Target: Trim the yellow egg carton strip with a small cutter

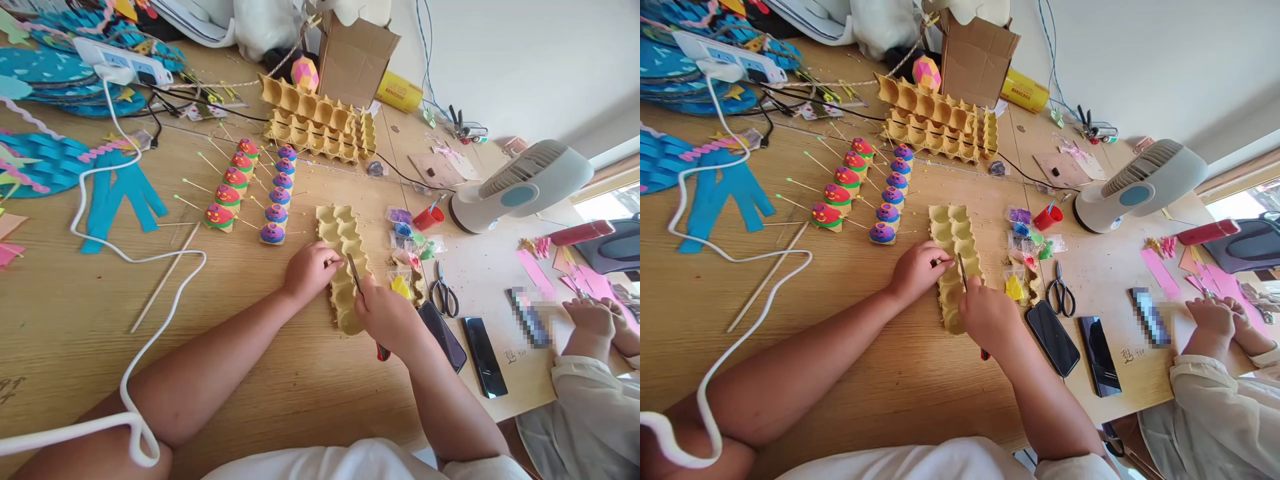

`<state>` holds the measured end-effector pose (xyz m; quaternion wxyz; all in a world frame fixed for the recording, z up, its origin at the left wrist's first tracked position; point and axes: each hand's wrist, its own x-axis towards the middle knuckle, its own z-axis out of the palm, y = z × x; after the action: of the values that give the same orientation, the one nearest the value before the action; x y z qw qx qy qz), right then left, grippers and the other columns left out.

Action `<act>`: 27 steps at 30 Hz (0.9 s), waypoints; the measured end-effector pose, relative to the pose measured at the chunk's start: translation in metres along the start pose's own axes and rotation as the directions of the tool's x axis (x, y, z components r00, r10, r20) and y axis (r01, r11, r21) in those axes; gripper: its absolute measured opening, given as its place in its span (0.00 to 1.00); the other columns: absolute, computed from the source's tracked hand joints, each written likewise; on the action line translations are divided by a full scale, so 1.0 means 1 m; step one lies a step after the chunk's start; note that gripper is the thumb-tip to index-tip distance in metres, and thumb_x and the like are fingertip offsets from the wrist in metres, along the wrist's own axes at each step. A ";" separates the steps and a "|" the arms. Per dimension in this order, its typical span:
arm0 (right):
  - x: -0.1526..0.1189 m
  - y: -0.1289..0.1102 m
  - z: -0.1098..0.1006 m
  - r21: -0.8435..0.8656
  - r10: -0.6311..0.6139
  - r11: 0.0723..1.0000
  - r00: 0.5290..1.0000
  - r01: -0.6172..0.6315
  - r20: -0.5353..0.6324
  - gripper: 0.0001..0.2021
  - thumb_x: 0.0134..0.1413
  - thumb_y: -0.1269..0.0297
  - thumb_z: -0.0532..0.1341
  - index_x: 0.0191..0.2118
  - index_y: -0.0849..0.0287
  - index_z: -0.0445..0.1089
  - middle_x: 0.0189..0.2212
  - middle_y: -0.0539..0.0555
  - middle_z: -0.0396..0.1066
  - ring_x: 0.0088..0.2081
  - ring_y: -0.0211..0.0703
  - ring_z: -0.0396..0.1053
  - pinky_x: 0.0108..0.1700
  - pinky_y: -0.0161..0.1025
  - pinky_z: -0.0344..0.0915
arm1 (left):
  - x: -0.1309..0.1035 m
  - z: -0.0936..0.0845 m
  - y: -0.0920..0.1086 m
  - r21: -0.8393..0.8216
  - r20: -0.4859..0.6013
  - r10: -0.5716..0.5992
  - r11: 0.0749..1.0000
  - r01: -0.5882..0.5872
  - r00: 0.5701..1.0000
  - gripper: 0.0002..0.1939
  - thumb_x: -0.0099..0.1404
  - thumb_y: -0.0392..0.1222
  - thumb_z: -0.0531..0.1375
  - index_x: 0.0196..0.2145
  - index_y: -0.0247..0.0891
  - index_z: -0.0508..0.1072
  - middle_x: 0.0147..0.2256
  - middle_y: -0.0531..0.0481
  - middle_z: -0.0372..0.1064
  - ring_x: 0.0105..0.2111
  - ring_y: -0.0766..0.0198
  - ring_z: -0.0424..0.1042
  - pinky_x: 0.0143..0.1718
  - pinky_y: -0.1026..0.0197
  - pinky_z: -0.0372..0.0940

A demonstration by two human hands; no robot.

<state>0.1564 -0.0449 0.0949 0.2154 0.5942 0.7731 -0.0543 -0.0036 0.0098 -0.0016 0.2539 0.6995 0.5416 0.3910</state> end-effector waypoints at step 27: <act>-0.022 0.013 -0.014 0.075 0.061 0.995 0.998 -0.063 0.029 0.11 0.68 0.61 0.46 0.42 0.56 0.63 0.26 0.48 0.73 0.25 0.39 0.68 0.24 0.37 0.40 | 0.000 0.001 -0.001 -0.029 0.005 0.002 1.000 -0.002 1.000 0.06 0.64 0.43 0.63 0.31 0.41 0.79 0.34 0.49 0.75 0.37 0.61 0.72 0.38 0.60 0.65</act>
<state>0.1696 -0.0557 0.1184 0.2046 0.6250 0.7485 -0.0847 -0.0034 0.0100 -0.0030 0.2651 0.6972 0.5346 0.3973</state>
